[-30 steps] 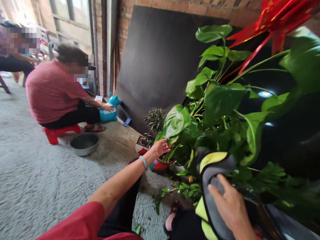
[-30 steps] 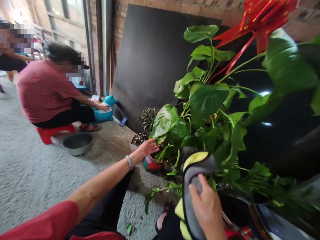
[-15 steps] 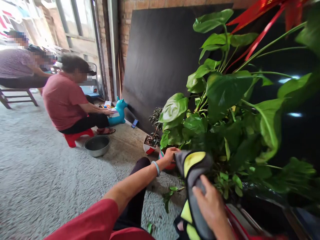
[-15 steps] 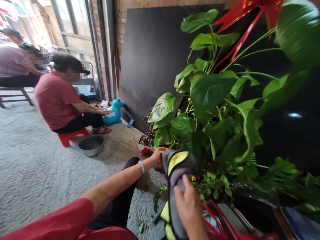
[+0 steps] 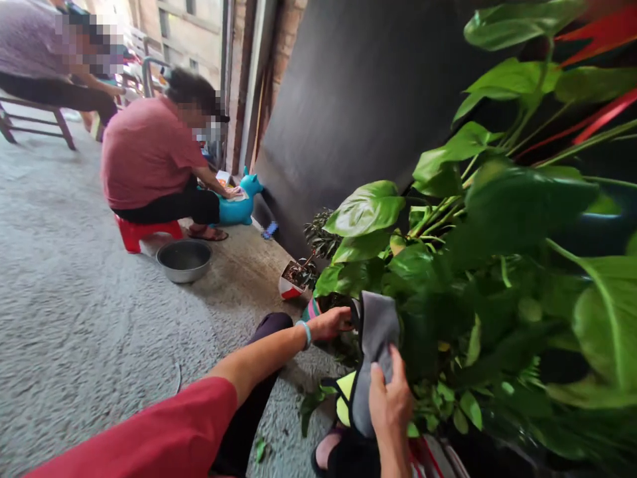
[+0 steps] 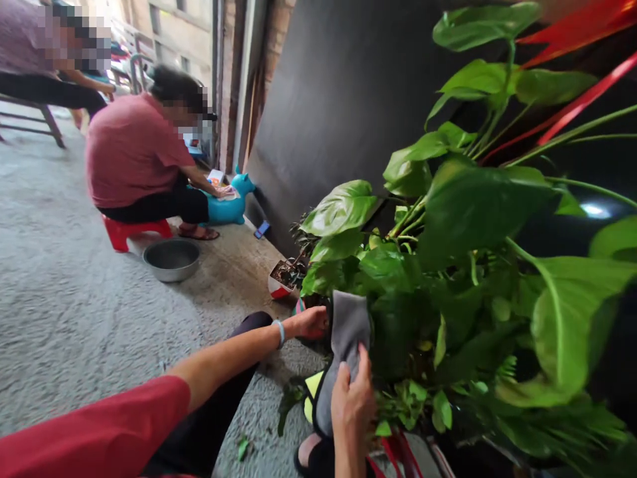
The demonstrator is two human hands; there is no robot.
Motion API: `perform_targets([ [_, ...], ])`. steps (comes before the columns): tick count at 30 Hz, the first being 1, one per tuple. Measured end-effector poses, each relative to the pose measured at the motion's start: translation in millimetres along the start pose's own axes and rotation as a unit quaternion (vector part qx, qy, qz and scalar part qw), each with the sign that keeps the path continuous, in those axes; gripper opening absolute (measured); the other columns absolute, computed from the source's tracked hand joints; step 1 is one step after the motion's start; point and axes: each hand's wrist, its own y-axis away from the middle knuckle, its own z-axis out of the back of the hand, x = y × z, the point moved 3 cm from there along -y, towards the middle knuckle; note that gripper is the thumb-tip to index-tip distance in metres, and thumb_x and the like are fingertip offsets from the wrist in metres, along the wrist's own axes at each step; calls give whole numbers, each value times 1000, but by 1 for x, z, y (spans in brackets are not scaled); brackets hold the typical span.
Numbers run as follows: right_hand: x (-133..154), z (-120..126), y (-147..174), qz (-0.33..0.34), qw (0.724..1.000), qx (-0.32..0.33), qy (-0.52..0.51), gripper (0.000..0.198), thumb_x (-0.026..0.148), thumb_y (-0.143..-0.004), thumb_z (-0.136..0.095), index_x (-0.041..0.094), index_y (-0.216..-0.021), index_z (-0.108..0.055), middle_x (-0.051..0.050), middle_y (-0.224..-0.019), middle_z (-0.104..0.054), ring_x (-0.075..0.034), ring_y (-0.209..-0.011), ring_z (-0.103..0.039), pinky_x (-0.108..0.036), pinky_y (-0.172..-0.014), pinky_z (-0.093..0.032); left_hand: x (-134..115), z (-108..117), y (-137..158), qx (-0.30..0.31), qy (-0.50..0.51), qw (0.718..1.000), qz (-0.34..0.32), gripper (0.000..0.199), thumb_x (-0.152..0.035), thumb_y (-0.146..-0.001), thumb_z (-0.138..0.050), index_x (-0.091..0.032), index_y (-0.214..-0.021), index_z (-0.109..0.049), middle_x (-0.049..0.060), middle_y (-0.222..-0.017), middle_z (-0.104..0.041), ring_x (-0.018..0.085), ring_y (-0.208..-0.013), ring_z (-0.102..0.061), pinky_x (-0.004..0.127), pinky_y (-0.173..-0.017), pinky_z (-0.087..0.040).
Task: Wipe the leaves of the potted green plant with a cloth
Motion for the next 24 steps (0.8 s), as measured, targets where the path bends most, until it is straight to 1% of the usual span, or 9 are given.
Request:
perform_targets([
  [2, -19, -23, 0, -29, 998, 58, -3, 89, 61, -57, -47, 4, -123, -67, -26, -114, -72, -44, -109, -68, -55, -98, -51, 23, 6, 5, 59, 204, 974, 78, 64, -59, -98, -36, -12, -108, -77, 10, -87, -73, 15, -73, -64, 26, -78, -52],
  [4, -32, -27, 6, -40, 995, 85, -26, 84, 63, -59, -52, 7, -120, -69, -23, -117, -72, -40, -111, -68, -48, -97, -53, 41, 10, 9, 104, 401, 898, 146, 60, -63, -93, -46, -14, -110, -76, 10, -92, -73, 17, -80, -64, 30, -88, -48],
  [6, -30, -14, 6, -49, 997, 45, -49, 87, 68, -64, -57, 12, -130, -63, -19, -122, -71, -38, -113, -67, -46, -95, -53, 50, 10, 11, 129, 519, 827, 174, 58, -64, -88, -57, -14, -109, -77, 11, -97, -74, 20, -90, -64, 34, -97, -43],
  [8, -12, 4, -6, -42, 997, -61, -33, 92, 72, -68, -57, 12, -139, -57, -21, -126, -69, -41, -116, -65, -49, -95, -51, 52, 7, 10, 144, 558, 797, 180, 56, -62, -87, -61, -14, -111, -76, 11, -102, -74, 21, -96, -63, 37, -101, -40],
  [11, 19, -2, -33, -11, 992, -122, 39, 95, 69, -74, -46, 3, -141, -53, -31, -133, -62, -46, -124, -58, -56, -101, -45, 48, -1, 7, 155, 571, 782, 197, 53, -60, -88, -61, -14, -111, -75, 11, -104, -74, 22, -98, -63, 38, -101, -41],
  [15, 14, -52, -20, -1, 998, 41, 47, 83, 61, -69, -48, 4, -127, -64, -26, -119, -70, -41, -113, -66, -50, -98, -50, 44, -4, 6, 123, 557, 791, 221, 43, -51, -83, -66, -13, -101, -76, 10, -93, -75, 22, -91, -65, 34, -95, -44],
  [18, -5, -46, 16, -17, 996, 82, 20, 81, 65, -74, -51, 8, -131, -62, -21, -127, -69, -37, -118, -65, -46, -101, -51, 40, 0, 11, 151, 527, 810, 209, 35, -34, -75, -73, -14, -103, -77, 7, -88, -74, 20, -86, -65, 32, -91, -44],
  [22, -1, 8, 3, -70, 992, -77, 69, 92, 71, -76, -53, 8, -144, -52, -25, -132, -65, -42, -118, -63, -51, -96, -51, 31, 10, 19, 173, 541, 802, 184, 34, -30, -78, -69, -15, -108, -76, 9, -104, -74, 19, -91, -64, 37, -96, -46],
  [24, 11, 8, -18, -47, 986, -129, 90, 96, 69, -77, -46, 0, -144, -49, -32, -131, -62, -47, -120, -61, -57, -98, -48, 29, 15, 20, 149, 549, 800, 191, 31, -32, -83, -65, -16, -106, -77, 10, -111, -73, 17, -90, -62, 38, -97, -46],
])
